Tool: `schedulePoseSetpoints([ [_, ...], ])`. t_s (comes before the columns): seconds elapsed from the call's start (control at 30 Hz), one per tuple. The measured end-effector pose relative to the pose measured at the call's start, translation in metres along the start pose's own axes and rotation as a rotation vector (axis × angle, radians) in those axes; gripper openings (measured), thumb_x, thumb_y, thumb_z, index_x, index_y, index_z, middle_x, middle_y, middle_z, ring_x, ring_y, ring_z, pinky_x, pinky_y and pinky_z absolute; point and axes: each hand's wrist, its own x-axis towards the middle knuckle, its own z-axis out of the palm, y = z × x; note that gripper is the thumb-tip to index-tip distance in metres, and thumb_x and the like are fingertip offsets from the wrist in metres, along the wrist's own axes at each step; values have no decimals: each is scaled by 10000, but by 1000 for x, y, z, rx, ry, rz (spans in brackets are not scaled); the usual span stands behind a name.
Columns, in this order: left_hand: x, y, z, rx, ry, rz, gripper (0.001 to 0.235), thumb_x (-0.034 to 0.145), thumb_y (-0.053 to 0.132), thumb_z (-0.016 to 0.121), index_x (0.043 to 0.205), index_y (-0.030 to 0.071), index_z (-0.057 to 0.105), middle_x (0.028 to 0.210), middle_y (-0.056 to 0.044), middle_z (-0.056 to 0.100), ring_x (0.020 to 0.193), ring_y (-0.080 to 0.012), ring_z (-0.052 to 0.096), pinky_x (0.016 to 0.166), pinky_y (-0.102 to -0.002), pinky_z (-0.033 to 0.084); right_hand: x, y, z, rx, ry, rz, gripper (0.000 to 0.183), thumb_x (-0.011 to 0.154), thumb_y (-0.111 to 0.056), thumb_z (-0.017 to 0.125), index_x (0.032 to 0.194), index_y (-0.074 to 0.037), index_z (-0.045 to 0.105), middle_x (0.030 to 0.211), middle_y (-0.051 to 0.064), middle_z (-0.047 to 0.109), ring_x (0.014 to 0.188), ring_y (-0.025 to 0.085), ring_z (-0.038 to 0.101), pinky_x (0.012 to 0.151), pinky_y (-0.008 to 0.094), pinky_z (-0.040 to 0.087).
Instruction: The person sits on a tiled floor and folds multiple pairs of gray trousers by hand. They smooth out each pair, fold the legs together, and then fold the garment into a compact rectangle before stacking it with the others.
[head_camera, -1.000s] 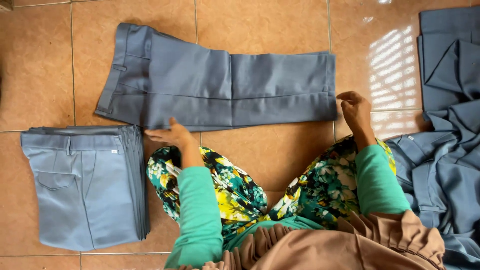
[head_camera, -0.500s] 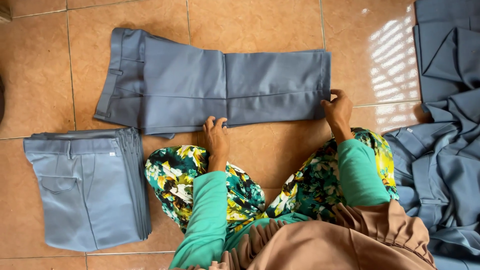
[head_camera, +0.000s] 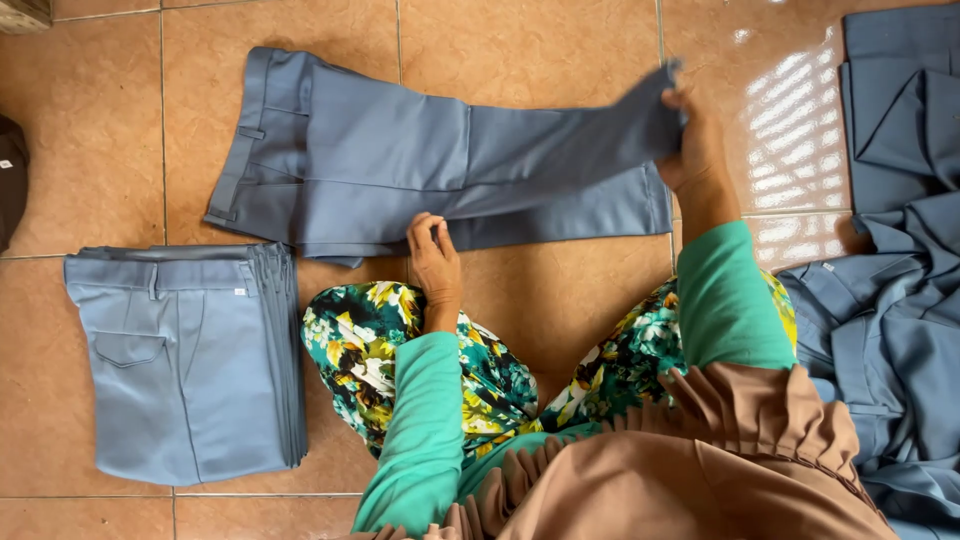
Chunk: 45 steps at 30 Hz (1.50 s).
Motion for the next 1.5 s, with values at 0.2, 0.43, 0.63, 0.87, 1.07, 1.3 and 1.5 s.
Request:
schedulePoseSetpoints([
  [0.2,-9,-8,-5,249,-56,53,79,1074,237,554,1094,177,602,1263,-71,581,1134,-307,635,970,-421,538,55,22,-82,-80,93,-12,268,701,-197,794,923,-90,688,876,31,645,813,214,719,727,270,595],
  [0.43,-65,-84,40,500,-355,41,112,921,255,686,940,205,588,1149,-36,590,1117,-269,609,969,-382,524,98,108,-214,-636,359,-195,281,706,-159,857,942,-106,714,745,40,578,640,140,615,474,252,411],
  [0.63,-52,-63,29,471,-255,77,68,1021,268,567,1004,203,568,1237,-49,551,1191,-294,562,992,-412,500,67,93,-193,-848,412,-342,283,696,-331,834,926,-185,756,825,26,653,813,153,616,640,287,459],
  [0.87,-58,-59,26,638,-458,-4,149,943,242,650,1054,229,551,1278,-54,543,1206,-299,533,936,-433,497,7,78,-149,-1425,368,-298,590,823,-358,883,1246,-53,608,1123,184,587,1149,441,587,936,596,500],
  [1.07,-54,-56,26,815,-500,-6,250,917,319,677,1112,273,526,1232,-1,555,1126,-256,502,888,-431,412,12,76,-143,-1526,302,-152,608,817,-385,887,1232,-41,607,1172,185,595,1187,443,581,943,633,476],
  [1.3,-53,-53,24,754,-388,120,93,969,273,584,967,218,509,1286,-75,549,1163,-296,509,855,-438,384,54,110,-174,-600,250,-72,622,745,-80,876,1306,-80,607,1061,172,709,1031,340,719,855,576,561],
  [1.5,-55,-24,19,651,-468,310,98,931,234,582,960,160,525,1370,-121,566,1268,-294,498,1018,-474,333,-17,26,-124,124,183,211,320,754,76,755,1011,-12,585,789,15,628,682,161,749,696,251,634],
])
